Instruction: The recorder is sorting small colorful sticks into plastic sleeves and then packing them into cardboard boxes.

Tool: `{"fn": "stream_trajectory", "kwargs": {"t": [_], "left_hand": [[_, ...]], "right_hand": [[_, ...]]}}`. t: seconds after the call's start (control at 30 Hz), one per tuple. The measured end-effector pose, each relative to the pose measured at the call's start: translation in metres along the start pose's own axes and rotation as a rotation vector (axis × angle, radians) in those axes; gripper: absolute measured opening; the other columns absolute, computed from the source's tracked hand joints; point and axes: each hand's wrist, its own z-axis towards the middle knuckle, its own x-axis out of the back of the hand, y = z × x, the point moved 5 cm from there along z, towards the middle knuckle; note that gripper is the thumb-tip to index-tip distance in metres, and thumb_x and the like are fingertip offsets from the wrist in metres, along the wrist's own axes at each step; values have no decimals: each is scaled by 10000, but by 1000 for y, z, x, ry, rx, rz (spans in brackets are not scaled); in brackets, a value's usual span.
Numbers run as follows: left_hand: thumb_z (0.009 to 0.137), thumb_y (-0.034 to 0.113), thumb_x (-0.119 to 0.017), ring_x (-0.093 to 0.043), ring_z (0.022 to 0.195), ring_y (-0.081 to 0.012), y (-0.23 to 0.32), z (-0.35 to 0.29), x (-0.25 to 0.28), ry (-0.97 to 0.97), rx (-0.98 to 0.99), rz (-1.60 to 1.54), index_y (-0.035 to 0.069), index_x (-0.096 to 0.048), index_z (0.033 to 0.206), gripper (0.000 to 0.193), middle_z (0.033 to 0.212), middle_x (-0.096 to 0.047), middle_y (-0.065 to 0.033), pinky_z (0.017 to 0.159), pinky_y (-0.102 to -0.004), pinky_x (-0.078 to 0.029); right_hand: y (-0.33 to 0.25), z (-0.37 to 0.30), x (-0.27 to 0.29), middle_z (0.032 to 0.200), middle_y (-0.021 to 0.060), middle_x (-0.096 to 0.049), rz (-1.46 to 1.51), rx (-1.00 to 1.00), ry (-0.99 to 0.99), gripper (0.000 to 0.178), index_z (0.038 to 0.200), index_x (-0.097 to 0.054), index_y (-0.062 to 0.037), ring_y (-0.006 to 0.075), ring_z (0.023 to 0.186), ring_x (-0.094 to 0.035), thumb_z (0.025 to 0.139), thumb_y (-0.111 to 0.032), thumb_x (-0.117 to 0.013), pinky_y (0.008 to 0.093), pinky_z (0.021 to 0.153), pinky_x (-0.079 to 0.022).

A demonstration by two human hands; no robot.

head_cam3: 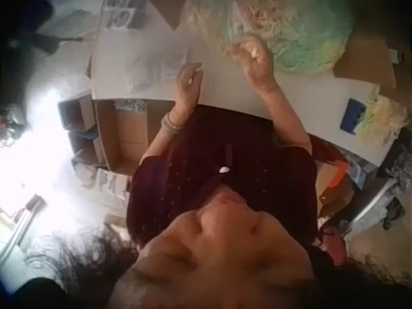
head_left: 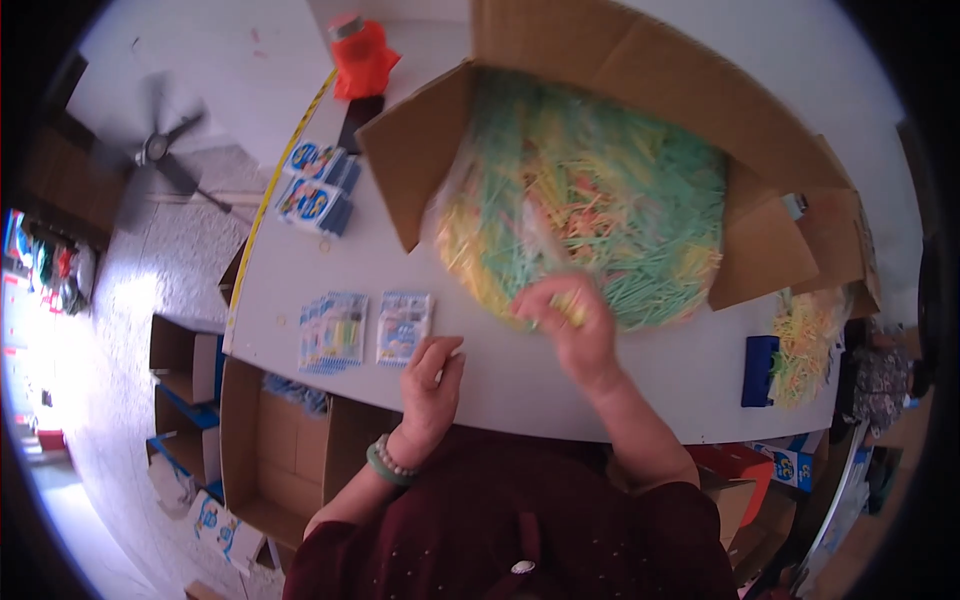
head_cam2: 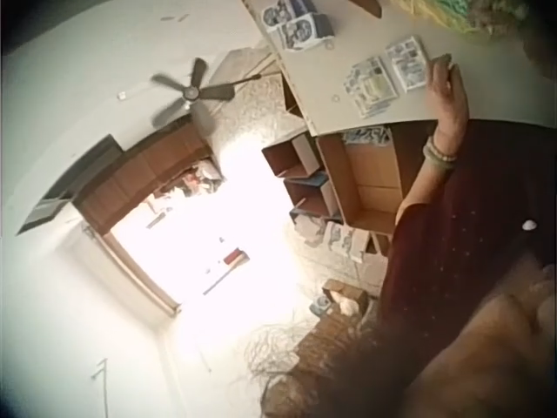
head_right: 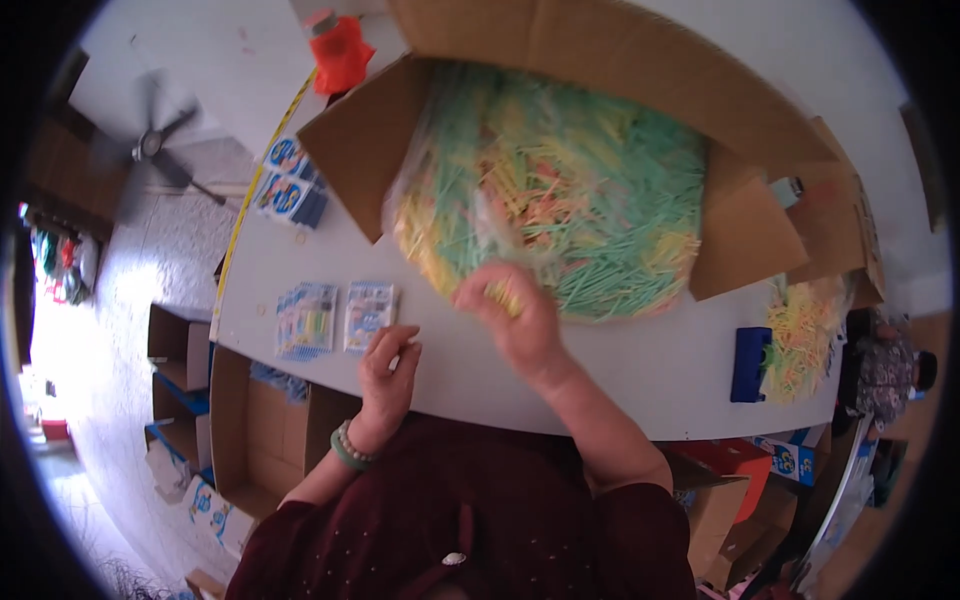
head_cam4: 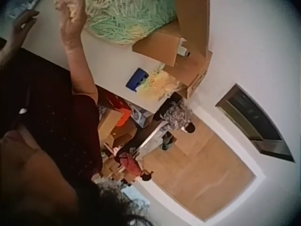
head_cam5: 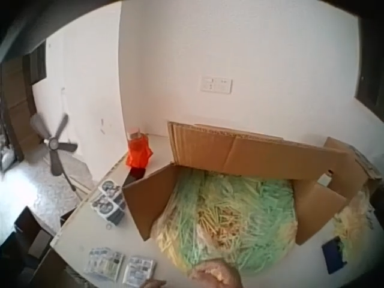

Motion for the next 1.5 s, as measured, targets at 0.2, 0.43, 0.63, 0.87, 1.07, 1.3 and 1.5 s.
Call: {"fn": "stream_trajectory", "kwargs": {"t": [0.2, 0.43, 0.63, 0.87, 1.07, 1.3, 1.5], "left_hand": [[786, -60, -628, -607, 748, -267, 18, -11, -21, -144, -389, 156, 10, -625, 1010, 235, 900, -618, -115, 633, -338, -495], [787, 204, -713, -596, 800, -347, -13, 31, 28, 224, -179, 863, 17, -575, 1014, 325, 901, -612, -139, 682, -414, -468], [704, 362, -783, -593, 843, -373, -62, 49, 39, 28, 310, 853, 0, -559, 940, 487, 856, -616, -172, 729, -453, -453], [680, 219, -784, -566, 912, -352, -66, 45, 51, 201, 341, 546, 17, -549, 937, 403, 953, -587, -160, 780, -424, -447], [720, 107, -731, -564, 839, -329, -36, 46, 58, 291, 39, 518, 40, -575, 828, 201, 870, -582, -128, 712, -405, -441], [817, 154, -658, -577, 788, -321, -65, 47, 60, 6, 280, 573, 19, -578, 798, 158, 725, -564, -144, 688, -418, -433], [846, 131, -612, -579, 874, -310, -25, 47, 52, 56, -139, 954, 55, -642, 947, 129, 973, -600, -109, 798, -433, -425]], "right_hand": [[79, -82, -43, 882, 120, -623, -339, -128, -53, 103, 957, -567, -39, 238, 779, -630, 862, -59, -603, 323, 703, -497], [95, -87, -34, 823, 89, -621, -167, -162, -34, 61, 913, -575, -39, 190, 746, -612, 868, -60, -610, 289, 689, -484], [83, -85, -37, 798, 88, -600, -184, -40, -156, 63, 887, -575, -29, 194, 725, -598, 846, -27, -623, 293, 661, -481], [60, -91, -52, 768, 99, -558, -389, 354, -355, 141, 916, -553, -13, 299, 722, -579, 797, 0, -626, 366, 628, -479], [78, -89, -44, 787, 94, -576, -234, 15, -190, 114, 960, -558, -11, 227, 714, -598, 846, -1, -563, 307, 663, -481], [100, -84, -39, 780, 55, -585, 131, -319, -151, 65, 950, -544, -14, 123, 704, -589, 885, -11, -549, 257, 662, -481], [100, -85, -39, 769, 56, -581, 73, -296, -154, 68, 959, -544, -12, 122, 709, -590, 890, -13, -544, 257, 670, -484]]}}
